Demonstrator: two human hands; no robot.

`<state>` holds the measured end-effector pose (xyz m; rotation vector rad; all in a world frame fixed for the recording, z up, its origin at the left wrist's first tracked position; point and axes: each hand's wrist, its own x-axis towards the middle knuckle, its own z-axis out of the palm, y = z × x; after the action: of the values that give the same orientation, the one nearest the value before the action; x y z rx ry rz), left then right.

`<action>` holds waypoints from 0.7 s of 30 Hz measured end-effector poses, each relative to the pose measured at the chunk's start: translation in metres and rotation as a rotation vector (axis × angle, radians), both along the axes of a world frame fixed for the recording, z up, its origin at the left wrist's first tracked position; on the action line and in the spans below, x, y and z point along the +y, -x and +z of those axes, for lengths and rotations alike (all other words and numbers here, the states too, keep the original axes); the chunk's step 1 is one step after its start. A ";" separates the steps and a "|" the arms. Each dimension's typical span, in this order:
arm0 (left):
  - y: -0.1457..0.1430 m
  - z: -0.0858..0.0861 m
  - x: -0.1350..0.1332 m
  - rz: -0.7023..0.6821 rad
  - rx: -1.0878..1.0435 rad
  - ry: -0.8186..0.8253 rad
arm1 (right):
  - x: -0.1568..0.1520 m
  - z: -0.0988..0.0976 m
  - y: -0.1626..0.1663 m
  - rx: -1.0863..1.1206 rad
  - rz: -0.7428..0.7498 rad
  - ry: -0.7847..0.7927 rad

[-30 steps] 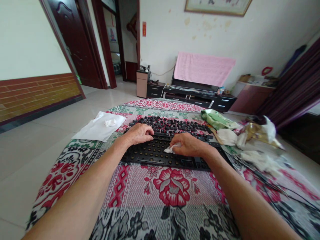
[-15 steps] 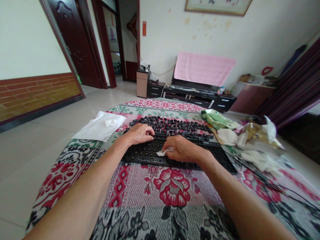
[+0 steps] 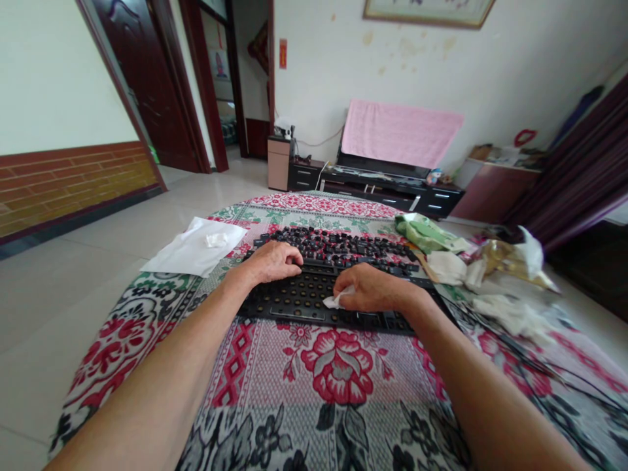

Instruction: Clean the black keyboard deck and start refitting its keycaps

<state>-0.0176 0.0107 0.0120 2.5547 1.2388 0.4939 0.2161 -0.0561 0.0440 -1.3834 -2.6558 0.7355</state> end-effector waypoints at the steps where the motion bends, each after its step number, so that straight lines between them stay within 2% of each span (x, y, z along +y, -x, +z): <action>1: -0.001 0.000 -0.001 0.004 -0.003 0.000 | 0.001 -0.001 -0.001 0.019 -0.024 0.021; 4: -0.004 0.003 -0.005 0.022 -0.074 0.004 | 0.006 -0.008 -0.002 0.156 -0.139 0.021; 7: -0.010 0.007 -0.011 0.007 -0.253 0.028 | 0.012 -0.016 0.001 0.304 -0.241 -0.046; 10: -0.017 0.012 -0.017 -0.045 -0.416 0.138 | 0.014 -0.019 0.006 0.406 -0.289 -0.067; 14: -0.023 0.013 -0.022 -0.130 -0.473 0.295 | 0.011 -0.019 0.015 0.515 -0.352 -0.050; 17: -0.026 0.010 -0.022 -0.113 -0.483 0.280 | 0.010 -0.019 0.020 0.614 -0.394 -0.002; 21: -0.029 0.008 -0.020 -0.020 -0.563 0.281 | 0.008 -0.017 0.023 0.719 -0.388 0.145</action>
<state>0.0114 -0.0092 0.0199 1.9939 0.9886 0.8872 0.1935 -0.0483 0.0270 -1.2789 -1.7593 1.1192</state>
